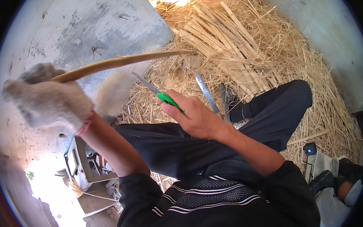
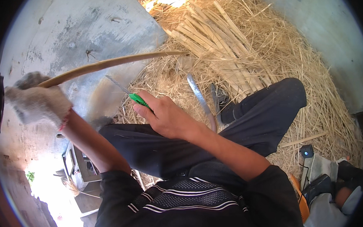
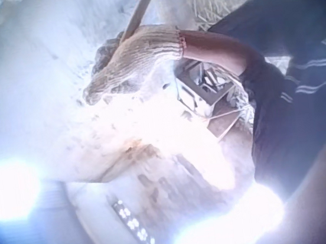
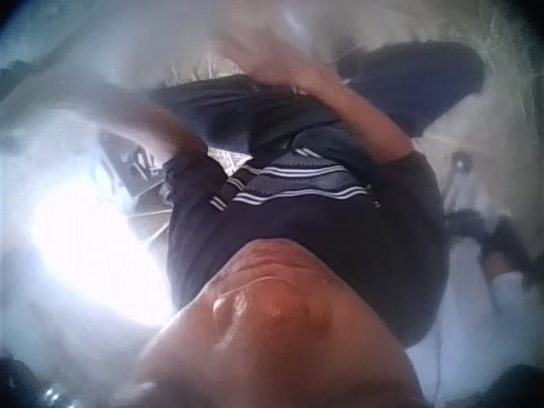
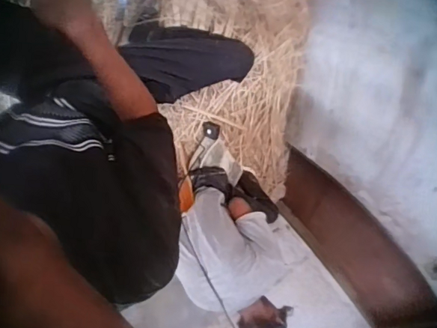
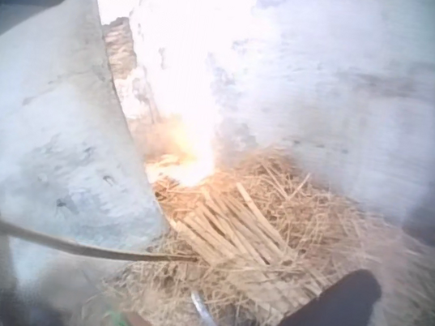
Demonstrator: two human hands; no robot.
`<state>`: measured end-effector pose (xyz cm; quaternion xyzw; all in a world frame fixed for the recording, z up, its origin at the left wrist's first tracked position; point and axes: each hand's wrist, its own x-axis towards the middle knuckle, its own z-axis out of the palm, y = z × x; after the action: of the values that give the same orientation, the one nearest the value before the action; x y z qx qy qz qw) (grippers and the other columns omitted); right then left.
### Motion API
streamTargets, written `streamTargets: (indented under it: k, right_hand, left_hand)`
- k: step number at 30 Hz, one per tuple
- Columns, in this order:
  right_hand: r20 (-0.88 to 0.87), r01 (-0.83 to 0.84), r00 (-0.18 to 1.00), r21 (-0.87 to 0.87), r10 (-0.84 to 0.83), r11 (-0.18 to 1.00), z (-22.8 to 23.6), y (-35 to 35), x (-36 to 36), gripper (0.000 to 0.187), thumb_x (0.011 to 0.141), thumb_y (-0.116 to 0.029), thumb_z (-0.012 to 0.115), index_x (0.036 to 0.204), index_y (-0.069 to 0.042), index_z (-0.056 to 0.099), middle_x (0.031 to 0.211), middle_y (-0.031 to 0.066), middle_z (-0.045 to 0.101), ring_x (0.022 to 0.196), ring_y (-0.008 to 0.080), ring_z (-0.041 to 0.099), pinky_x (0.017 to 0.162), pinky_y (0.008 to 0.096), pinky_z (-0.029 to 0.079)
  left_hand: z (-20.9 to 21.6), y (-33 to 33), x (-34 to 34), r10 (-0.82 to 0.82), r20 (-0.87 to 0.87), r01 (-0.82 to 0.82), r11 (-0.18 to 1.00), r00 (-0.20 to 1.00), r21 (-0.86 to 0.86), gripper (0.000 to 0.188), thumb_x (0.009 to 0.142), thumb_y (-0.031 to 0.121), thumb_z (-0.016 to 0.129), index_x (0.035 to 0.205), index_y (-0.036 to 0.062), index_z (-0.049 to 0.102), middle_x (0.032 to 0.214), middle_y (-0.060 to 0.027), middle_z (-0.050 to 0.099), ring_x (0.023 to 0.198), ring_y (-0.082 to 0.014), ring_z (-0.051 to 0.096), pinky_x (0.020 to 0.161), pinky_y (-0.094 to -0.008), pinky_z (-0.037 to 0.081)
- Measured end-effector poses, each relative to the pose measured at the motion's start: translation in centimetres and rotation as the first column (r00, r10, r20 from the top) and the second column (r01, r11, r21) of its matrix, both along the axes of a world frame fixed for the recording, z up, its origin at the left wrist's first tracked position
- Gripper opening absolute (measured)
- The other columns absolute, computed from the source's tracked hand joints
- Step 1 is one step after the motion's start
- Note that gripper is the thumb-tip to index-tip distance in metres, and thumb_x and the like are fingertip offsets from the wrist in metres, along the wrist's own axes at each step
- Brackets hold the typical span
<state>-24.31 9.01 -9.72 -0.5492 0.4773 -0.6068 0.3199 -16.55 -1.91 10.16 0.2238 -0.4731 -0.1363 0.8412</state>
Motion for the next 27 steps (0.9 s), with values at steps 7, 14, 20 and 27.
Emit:
streamTargets:
  k: [7, 14, 20, 27]
  right_hand:
    - [-0.086, 0.222, 0.974, 0.226, -0.208, 0.948, -1.1, -1.1, -0.9, 0.027, 0.102, -0.024, 0.048, 0.116, -0.002, 0.048, 0.065, 0.0247, 0.059, 0.063, 0.0456, 0.061, 0.057, 0.0518, 0.045]
    - [-0.310, 0.325, 0.898, -0.013, -0.313, 0.946, 1.6, -3.6, 0.1, 0.025, 0.099, -0.016, 0.050, 0.112, 0.004, 0.046, 0.062, 0.0238, 0.060, 0.059, 0.0431, 0.063, 0.055, 0.0509, 0.051]
    - [-0.593, 0.453, 0.720, 0.007, -0.361, 0.892, 1.5, -5.4, -0.5, 0.024, 0.094, -0.012, 0.051, 0.113, 0.002, 0.046, 0.059, 0.0187, 0.059, 0.053, 0.0373, 0.065, 0.048, 0.0466, 0.053]
    - [-0.620, 0.490, 0.658, -0.079, -0.427, 0.868, -2.2, -8.3, -0.2, 0.021, 0.097, -0.018, 0.048, 0.113, -0.005, 0.048, 0.055, 0.0121, 0.056, 0.055, 0.0269, 0.067, 0.043, 0.0389, 0.051]
  left_hand:
    - [-6.2, -4.6, -1.6, -0.157, 0.143, 0.169, 0.983, 0.977, -0.076, 0.046, 0.097, 0.037, 0.062, 0.065, 0.0136, 0.040, 0.055, 0.0022, 0.042, 0.045, -0.0083, 0.042, 0.041, -0.0257, 0.035]
    - [-7.6, -4.8, -0.6, -0.184, 0.076, 0.185, 0.983, 0.980, -0.011, 0.045, 0.096, 0.042, 0.063, 0.070, 0.0103, 0.043, 0.058, -0.0001, 0.044, 0.046, -0.0109, 0.041, 0.041, -0.0270, 0.036]
    - [-8.1, -4.8, -0.2, -0.216, 0.088, 0.221, 0.974, 0.972, -0.057, 0.049, 0.095, 0.047, 0.062, 0.068, 0.0115, 0.042, 0.053, 0.0000, 0.042, 0.041, -0.0108, 0.039, 0.038, -0.0261, 0.035]
    - [-6.3, -3.3, -0.5, -0.076, 0.159, 0.077, 0.997, 0.984, 0.002, 0.048, 0.097, 0.043, 0.059, 0.065, 0.0113, 0.043, 0.051, -0.0017, 0.047, 0.039, -0.0097, 0.042, 0.036, -0.0244, 0.035]
